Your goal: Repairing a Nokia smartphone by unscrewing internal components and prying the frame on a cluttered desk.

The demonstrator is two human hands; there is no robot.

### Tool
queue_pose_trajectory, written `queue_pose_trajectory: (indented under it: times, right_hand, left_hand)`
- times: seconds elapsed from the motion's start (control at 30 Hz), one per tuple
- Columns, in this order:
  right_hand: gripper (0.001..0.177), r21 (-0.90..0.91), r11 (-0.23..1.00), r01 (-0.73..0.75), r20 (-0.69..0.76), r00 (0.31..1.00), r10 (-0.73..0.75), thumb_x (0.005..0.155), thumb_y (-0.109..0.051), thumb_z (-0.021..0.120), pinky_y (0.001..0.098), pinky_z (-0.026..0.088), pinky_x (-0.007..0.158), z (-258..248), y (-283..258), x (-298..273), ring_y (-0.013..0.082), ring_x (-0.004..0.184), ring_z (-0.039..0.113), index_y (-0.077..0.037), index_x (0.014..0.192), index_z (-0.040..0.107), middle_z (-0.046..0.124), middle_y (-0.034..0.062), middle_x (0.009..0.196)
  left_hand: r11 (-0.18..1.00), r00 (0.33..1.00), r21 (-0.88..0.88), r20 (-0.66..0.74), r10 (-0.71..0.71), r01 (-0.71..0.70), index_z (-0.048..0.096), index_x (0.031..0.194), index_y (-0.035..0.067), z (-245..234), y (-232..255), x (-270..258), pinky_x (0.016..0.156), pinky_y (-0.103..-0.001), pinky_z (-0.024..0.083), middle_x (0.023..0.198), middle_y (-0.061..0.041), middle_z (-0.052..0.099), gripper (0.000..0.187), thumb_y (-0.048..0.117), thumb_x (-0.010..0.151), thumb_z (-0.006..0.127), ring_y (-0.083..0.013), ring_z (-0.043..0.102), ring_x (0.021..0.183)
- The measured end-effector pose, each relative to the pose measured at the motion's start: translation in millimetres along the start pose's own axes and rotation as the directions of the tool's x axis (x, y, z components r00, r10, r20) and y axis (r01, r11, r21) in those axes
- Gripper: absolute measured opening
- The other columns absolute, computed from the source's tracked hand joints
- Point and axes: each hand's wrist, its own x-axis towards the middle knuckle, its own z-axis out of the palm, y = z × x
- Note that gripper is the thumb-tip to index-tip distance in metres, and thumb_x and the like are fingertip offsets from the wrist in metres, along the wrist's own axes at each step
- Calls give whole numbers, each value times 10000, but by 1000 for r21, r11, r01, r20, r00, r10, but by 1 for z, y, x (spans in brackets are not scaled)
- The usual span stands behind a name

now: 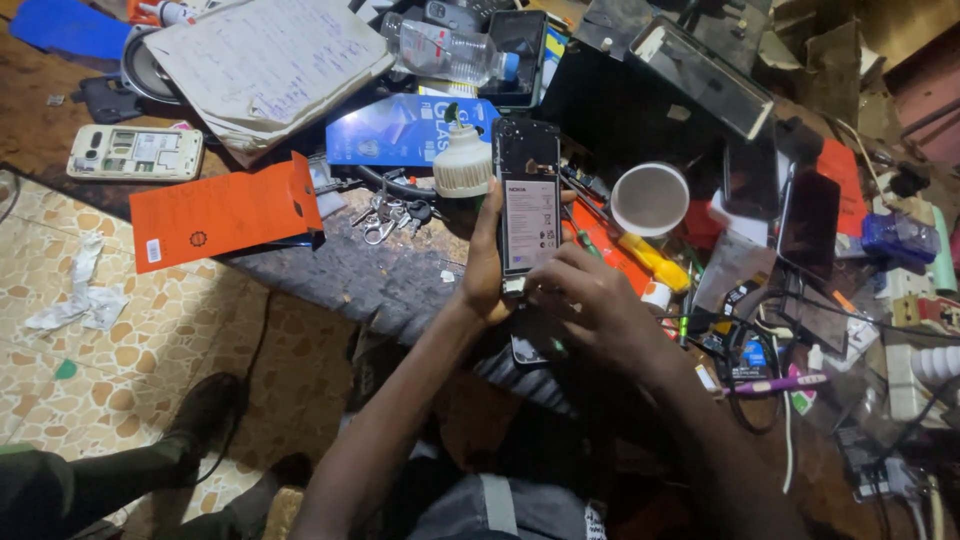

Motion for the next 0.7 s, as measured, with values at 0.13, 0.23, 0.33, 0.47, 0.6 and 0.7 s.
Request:
queue_pose_trajectory:
  times: [0.13,0.23,0.33,0.47,0.6,0.7]
  right_hand:
    - [229,48,999,-4,8,1000,4,872,-33,798,527,621,824,-4,-5,3,435,979,737,-98,1085,748,674,162,1050]
    - [248,109,994,2,-4,1000,-2,857,14,792,457,625,845,-1,-1,3,357,940,742,-78,1081,743,673,133,1010]
    - [292,71,996,47,-7,999,-47,849,13,793,507,619,811,0,1,0,412,929,739,-76,1120,733,672,146,1007]
    - [250,56,993,108,-39,994,-106,899,-89,782,491,606,773,2,8,1,400,882,719,-119,1144,739,658,134,966]
    - [216,-3,996,93,56,994,-93,903,-76,754,460,613,745,-5,4,2,366,845,736,-129,1111,734,686,112,955]
    - [283,-96,992,80,113,991,-69,866,-19,785,482,612,761,-11,-10,7,367,862,736,-106,1127,718,687,136,984]
  left_hand:
    - [1000,1000,-21,6,-3,3,616,1485,31,3,2,-2,776,-304,641,1031,-180,754,944,815,1033,350,-176,762,868]
    - [999,999,-26,3,-39,39,605,1499,36,2,2,-1,746,-310,639,1014,-197,749,942,819,1026,381,-189,762,841]
    - [998,999,-50,10,-38,39,590,1513,38,-2,-5,3,753,-322,635,1020,-203,745,947,823,1028,375,-209,760,849]
    - [999,999,-5,-5,-42,42,611,1502,49,-15,-12,8,741,-312,642,1010,-178,757,961,843,1024,355,-188,770,834]
    - [995,995,-25,-24,-98,97,619,1503,55,4,-4,-3,671,-285,628,1000,-157,754,940,831,1029,380,-165,760,807]
    - [992,993,-51,-37,-114,112,613,1502,29,7,-3,-2,663,-298,635,1010,-154,743,927,804,1030,423,-157,749,803]
